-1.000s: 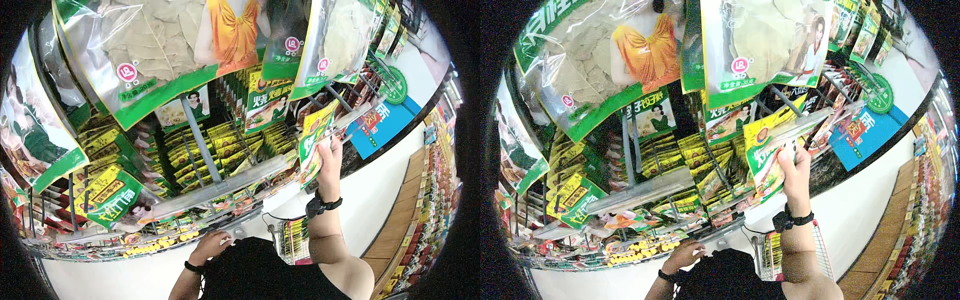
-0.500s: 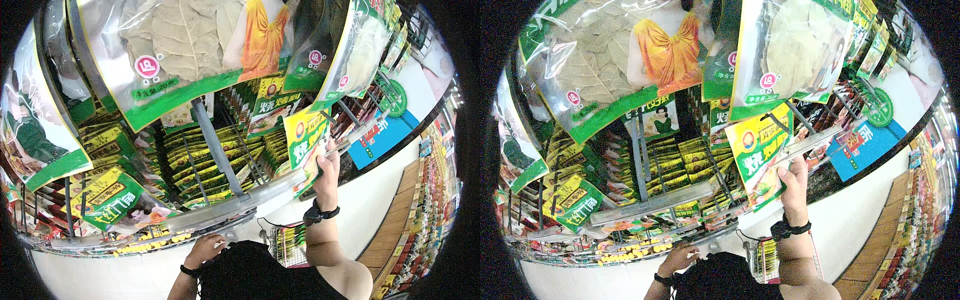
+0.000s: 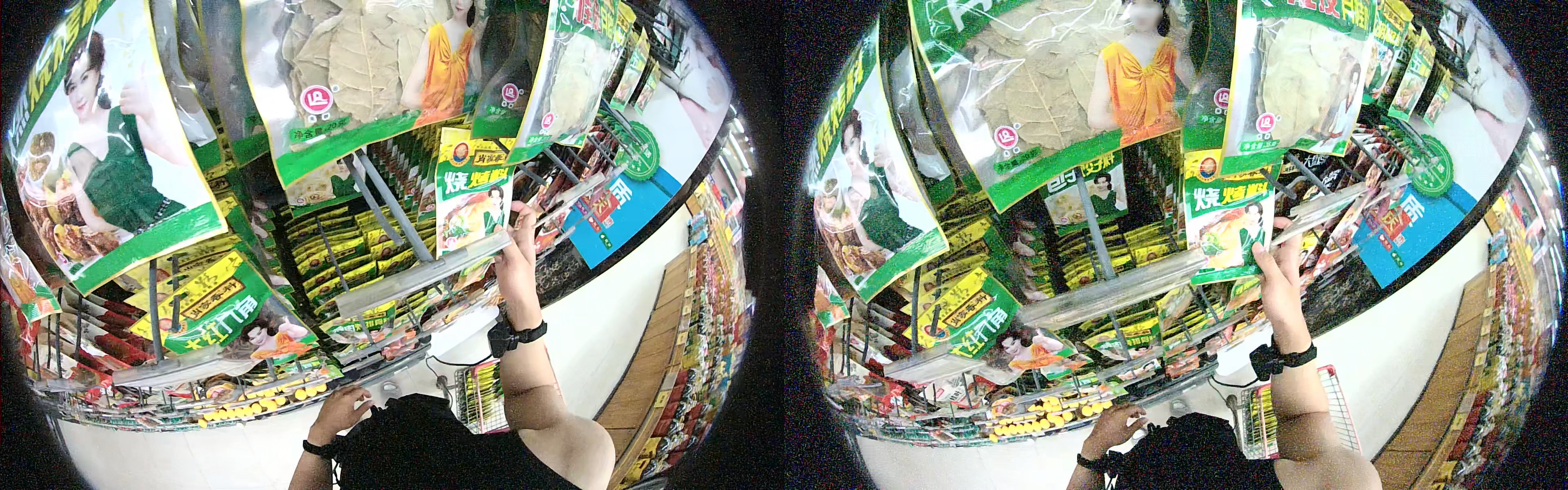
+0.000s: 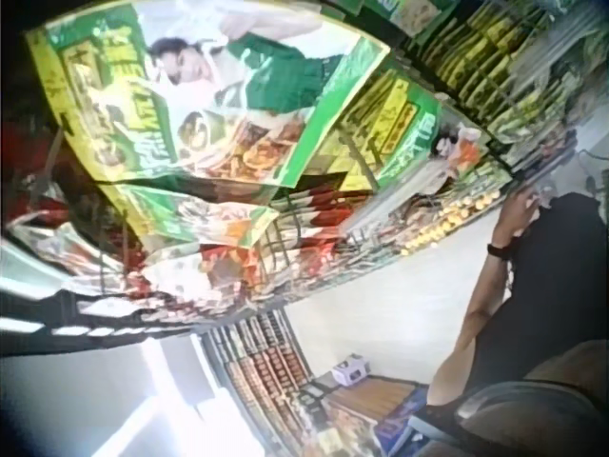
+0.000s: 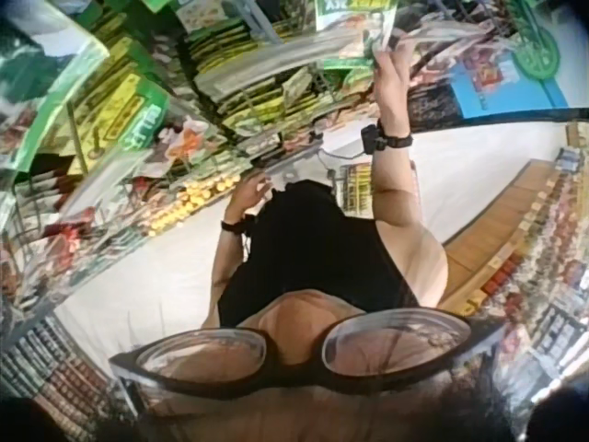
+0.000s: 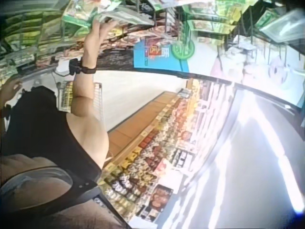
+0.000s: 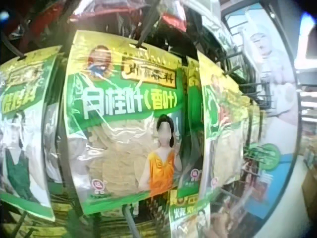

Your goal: Selecting various spice and seasoning packets from a supermarket shelf and placing them into a shopping cart.

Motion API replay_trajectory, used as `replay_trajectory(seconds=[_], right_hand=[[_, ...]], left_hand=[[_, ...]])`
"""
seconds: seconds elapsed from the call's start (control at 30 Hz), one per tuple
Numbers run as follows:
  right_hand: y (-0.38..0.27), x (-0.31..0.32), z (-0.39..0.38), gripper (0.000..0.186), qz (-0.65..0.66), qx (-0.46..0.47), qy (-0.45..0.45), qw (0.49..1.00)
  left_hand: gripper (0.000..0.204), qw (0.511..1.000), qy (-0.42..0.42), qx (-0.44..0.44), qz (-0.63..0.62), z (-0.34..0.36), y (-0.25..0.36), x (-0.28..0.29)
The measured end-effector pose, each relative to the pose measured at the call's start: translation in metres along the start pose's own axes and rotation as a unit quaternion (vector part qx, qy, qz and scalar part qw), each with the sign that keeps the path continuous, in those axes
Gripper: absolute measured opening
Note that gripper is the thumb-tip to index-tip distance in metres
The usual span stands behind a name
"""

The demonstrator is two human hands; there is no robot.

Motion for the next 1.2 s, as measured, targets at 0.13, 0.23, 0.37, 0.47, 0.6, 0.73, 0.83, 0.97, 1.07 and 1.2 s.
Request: replay_trajectory(seconds=[0.13,0.23,0.37,0.47,0.6,0.73,0.83,0.97,1.07,1.2], right_hand=[[-0.007,-0.013,-0.003,0.048,-0.041,0.035,0.009,0.999],[-0.004,-0.012,-0.007,0.059,-0.082,0.017,0.012,0.996],[-0.002,-0.021,-0.022,0.073,-0.132,0.064,-0.003,0.989],[-0.007,-0.018,-0.034,0.071,-0.195,0.055,0.013,0.979],[-0.008,-0.013,-0.047,0.065,-0.221,0.095,0.010,0.971],[-0.012,-0.016,-0.073,0.044,-0.190,0.084,0.036,0.978],[-0.020,-0.010,-0.095,0.043,-0.225,0.066,0.052,0.971],[-0.039,0.006,-0.134,0.041,-0.257,0.045,0.070,0.963],[-0.058,0.021,-0.166,0.041,-0.286,0.050,0.112,0.950],[-0.101,0.049,-0.220,0.039,-0.341,0.029,0.205,0.917]], left_hand=[[0.027,1.000,-0.017,0.019,0.001,-0.014,-0.014,-0.003],[0.030,1.000,0.000,0.007,0.012,-0.024,-0.017,-0.001],[0.030,1.000,0.025,0.010,0.000,-0.035,-0.031,0.001],[0.029,0.999,0.029,0.014,-0.015,-0.042,-0.036,0.003],[0.028,0.999,0.009,0.031,-0.027,-0.057,-0.047,-0.004],[0.028,1.000,-0.013,0.016,-0.020,-0.070,-0.051,-0.008],[0.029,1.000,-0.028,0.006,-0.009,-0.077,-0.052,-0.011],[0.030,0.998,-0.041,-0.040,-0.010,-0.077,-0.050,-0.019],[0.030,0.994,-0.057,-0.090,-0.012,-0.073,-0.056,-0.039],[0.023,0.982,-0.136,-0.134,-0.006,-0.061,-0.041,-0.064]])
Point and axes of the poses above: each hand's wrist, its own z-axis towards the middle knuckle, its own x-axis out of the back of the hand, y = z × x, the point moved 7 cm from there along z, towards the middle knuckle, and after that the axes turned 10 degrees about z, right-handed, at the moved point
